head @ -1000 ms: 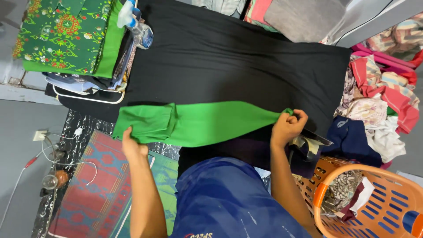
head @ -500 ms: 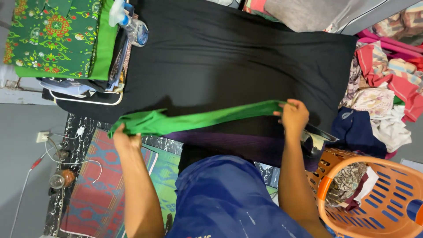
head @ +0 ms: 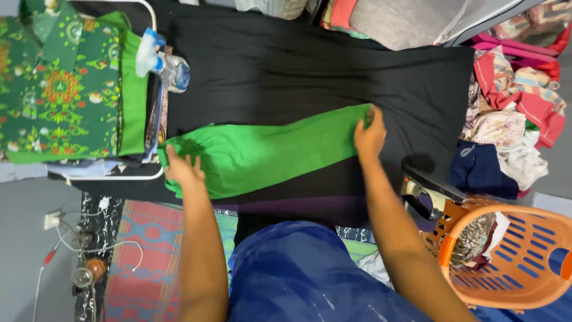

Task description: The person irons a green pair of shorts on a black ironing board using a steam iron. They repeatedly smooth the fabric, fold the garment, and press the seams to remove wrinkles.

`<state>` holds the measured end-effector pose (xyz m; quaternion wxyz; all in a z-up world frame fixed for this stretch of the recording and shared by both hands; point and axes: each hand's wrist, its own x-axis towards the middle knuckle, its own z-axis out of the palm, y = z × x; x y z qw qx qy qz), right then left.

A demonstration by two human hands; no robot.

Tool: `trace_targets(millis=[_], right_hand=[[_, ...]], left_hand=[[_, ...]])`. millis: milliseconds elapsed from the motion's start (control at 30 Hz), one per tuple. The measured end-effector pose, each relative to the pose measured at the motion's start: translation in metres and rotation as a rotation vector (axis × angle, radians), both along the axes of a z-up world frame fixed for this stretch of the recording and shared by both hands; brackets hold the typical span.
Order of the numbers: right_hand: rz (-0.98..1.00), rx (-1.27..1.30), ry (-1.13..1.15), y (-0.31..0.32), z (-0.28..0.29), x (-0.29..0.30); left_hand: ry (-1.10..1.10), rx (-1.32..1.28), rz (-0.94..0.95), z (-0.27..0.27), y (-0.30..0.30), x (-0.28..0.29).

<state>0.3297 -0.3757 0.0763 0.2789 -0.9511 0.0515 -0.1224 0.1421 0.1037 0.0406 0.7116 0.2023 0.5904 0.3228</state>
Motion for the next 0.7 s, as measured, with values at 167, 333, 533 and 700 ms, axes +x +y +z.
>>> trace_targets(millis=[167,333,533,700], right_hand=[[0.112,-0.142,-0.019,0.013,-0.004,-0.064],[0.086,-0.244,0.352,0.015,-0.007,-0.068],[0.067,-0.26,0.444,0.008,-0.001,-0.07],[-0.147,-0.109,0.206,0.007,0.003,-0.113]], left_hand=[[0.261,0.783,-0.403,0.003,-0.047,-0.015],[0.521,1.509,-1.425,0.06,-0.066,0.009],[0.654,1.702,-1.839,0.059,-0.05,0.021],[0.596,1.691,-1.845,0.062,-0.067,0.021]])
